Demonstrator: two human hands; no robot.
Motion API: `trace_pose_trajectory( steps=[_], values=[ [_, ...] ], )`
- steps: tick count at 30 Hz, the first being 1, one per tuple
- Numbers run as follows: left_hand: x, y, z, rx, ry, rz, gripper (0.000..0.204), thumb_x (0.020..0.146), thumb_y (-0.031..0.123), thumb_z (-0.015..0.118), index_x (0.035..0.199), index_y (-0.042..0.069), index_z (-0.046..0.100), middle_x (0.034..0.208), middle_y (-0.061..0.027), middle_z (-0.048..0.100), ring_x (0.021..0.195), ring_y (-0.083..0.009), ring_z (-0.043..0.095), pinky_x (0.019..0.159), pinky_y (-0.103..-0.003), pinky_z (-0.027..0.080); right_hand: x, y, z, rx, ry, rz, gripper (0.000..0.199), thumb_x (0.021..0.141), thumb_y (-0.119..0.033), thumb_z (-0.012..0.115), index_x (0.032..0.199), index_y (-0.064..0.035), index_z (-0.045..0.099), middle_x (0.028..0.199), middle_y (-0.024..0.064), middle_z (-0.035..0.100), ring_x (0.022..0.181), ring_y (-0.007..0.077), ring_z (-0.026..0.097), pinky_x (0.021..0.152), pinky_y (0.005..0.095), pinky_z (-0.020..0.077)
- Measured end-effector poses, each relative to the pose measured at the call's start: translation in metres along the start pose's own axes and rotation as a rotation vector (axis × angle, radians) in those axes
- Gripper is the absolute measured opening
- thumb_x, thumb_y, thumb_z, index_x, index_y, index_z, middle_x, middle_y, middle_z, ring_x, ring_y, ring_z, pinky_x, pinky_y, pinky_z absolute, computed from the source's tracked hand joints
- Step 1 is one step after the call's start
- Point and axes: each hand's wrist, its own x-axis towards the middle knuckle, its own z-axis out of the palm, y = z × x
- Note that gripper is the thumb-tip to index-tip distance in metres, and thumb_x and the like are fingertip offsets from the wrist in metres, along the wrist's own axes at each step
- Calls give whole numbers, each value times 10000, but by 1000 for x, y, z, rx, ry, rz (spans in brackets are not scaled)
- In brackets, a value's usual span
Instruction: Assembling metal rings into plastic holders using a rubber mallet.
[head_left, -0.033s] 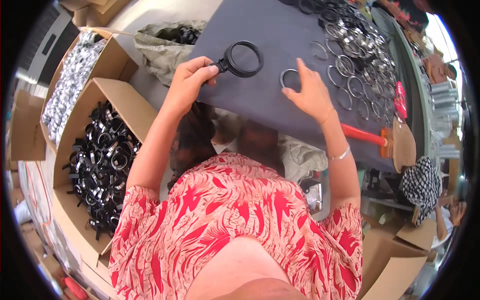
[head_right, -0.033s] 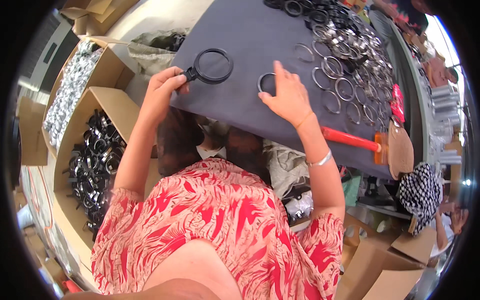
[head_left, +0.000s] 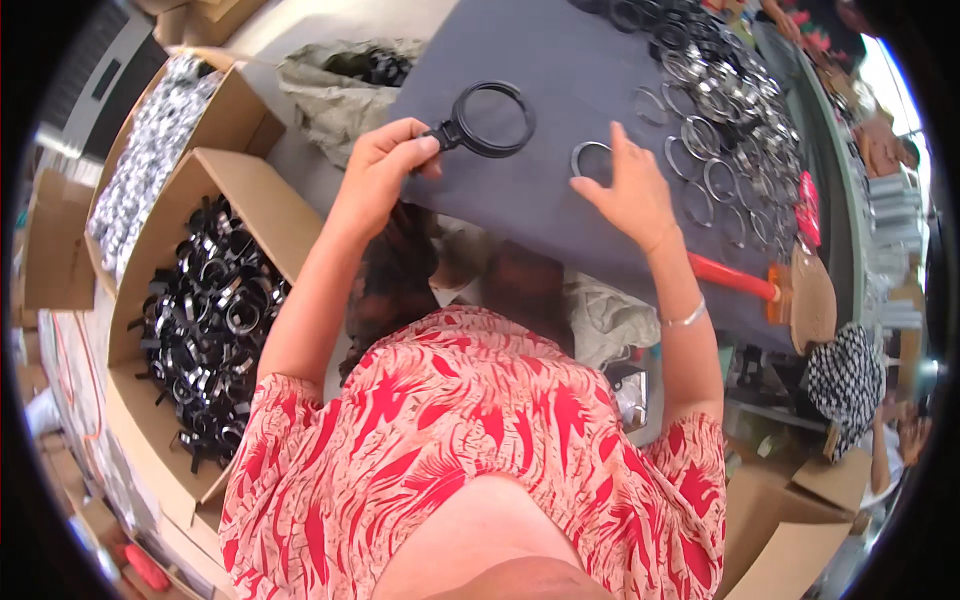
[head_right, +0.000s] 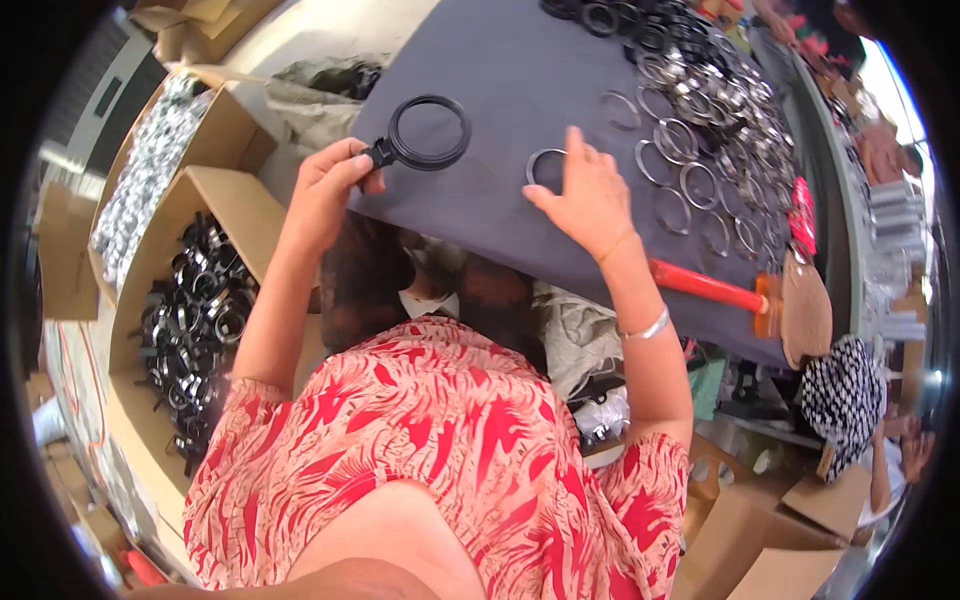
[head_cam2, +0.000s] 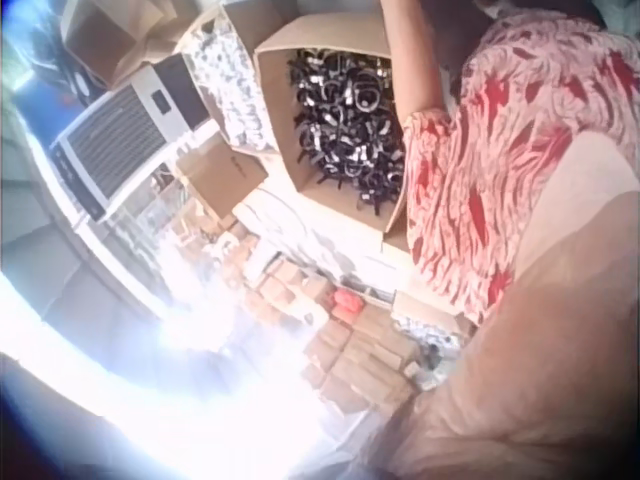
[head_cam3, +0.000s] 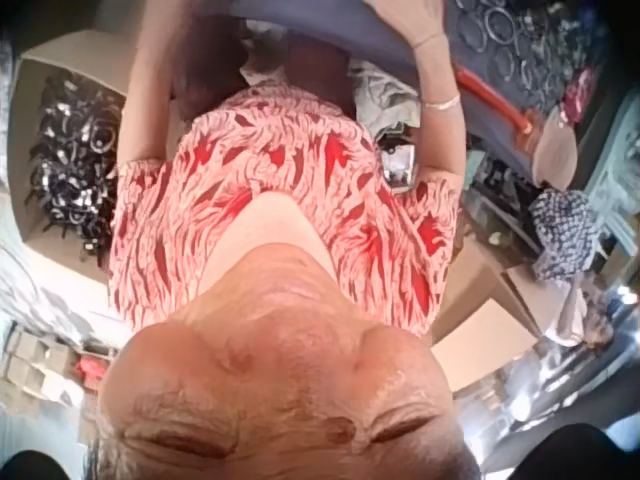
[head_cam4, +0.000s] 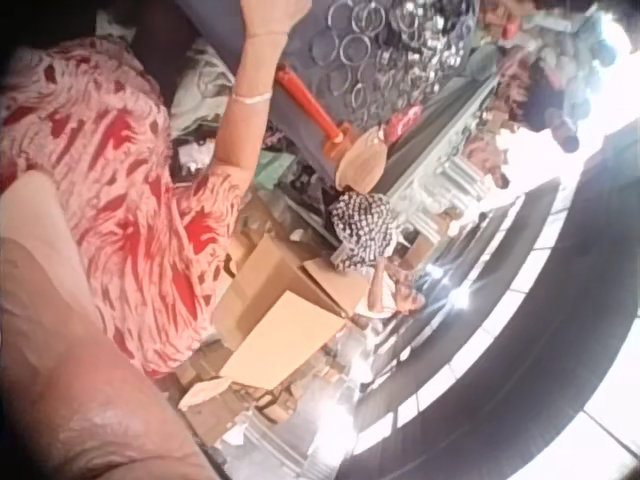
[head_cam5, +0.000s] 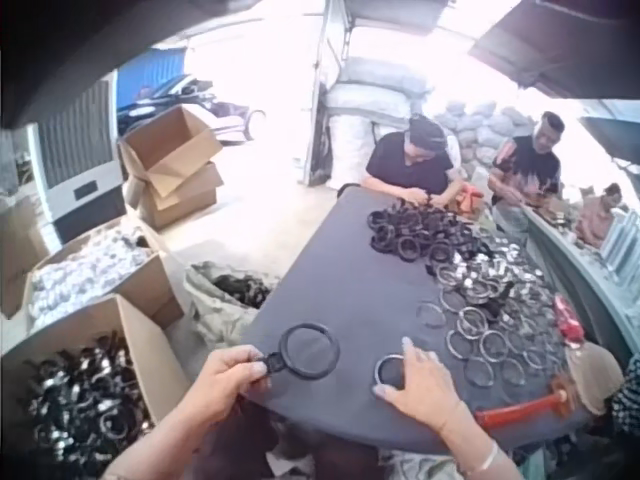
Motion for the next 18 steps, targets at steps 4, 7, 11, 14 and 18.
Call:
trace_pose_trajectory(
  steps=[4, 7, 11, 14, 18],
  values=[
    [-40, -18, -11, -222, 2, -76, 193, 863, 184, 541, 885, -7, 566, 779, -77, 593, 744, -154, 551, 745, -273, 423, 2, -2, 9, -145, -35, 77, 755, 733, -396, 710, 1247, 69, 411, 1058, 230, 592, 995, 381, 554, 826, 437, 470],
    [-67, -28, -11, -259, 12, -70, 226, 886, 235, 562, 870, 10, 557, 773, -75, 586, 770, -164, 558, 774, -295, 428, 7, -1, 12, -149, -37, -5, 752, 747, -352, 706, 1281, 70, 388, 1066, 228, 598, 964, 385, 562, 812, 433, 470],
    [-78, -55, -6, -408, 26, -110, 187, 893, 212, 561, 852, 30, 547, 781, -69, 585, 815, -174, 554, 824, -316, 415, 4, -5, 0, -72, -19, -101, 777, 727, -272, 720, 1346, 12, 346, 1115, 214, 590, 953, 382, 566, 812, 427, 470],
    [-79, -79, -5, -488, 34, -105, 171, 893, 201, 561, 859, 33, 551, 787, -67, 588, 813, -168, 553, 821, -301, 411, 6, -13, -5, 28, -10, -153, 814, 707, -222, 730, 1377, -17, 315, 1132, 211, 582, 970, 369, 564, 816, 424, 468],
    [-74, -87, 0, -421, 36, -154, 155, 880, 180, 574, 848, 29, 584, 772, -41, 595, 766, -125, 545, 753, -264, 415, 0, -17, -7, 178, 21, -230, 837, 689, -174, 726, 1392, -27, 298, 1184, 196, 557, 1008, 351, 555, 842, 404, 462]
  ],
)
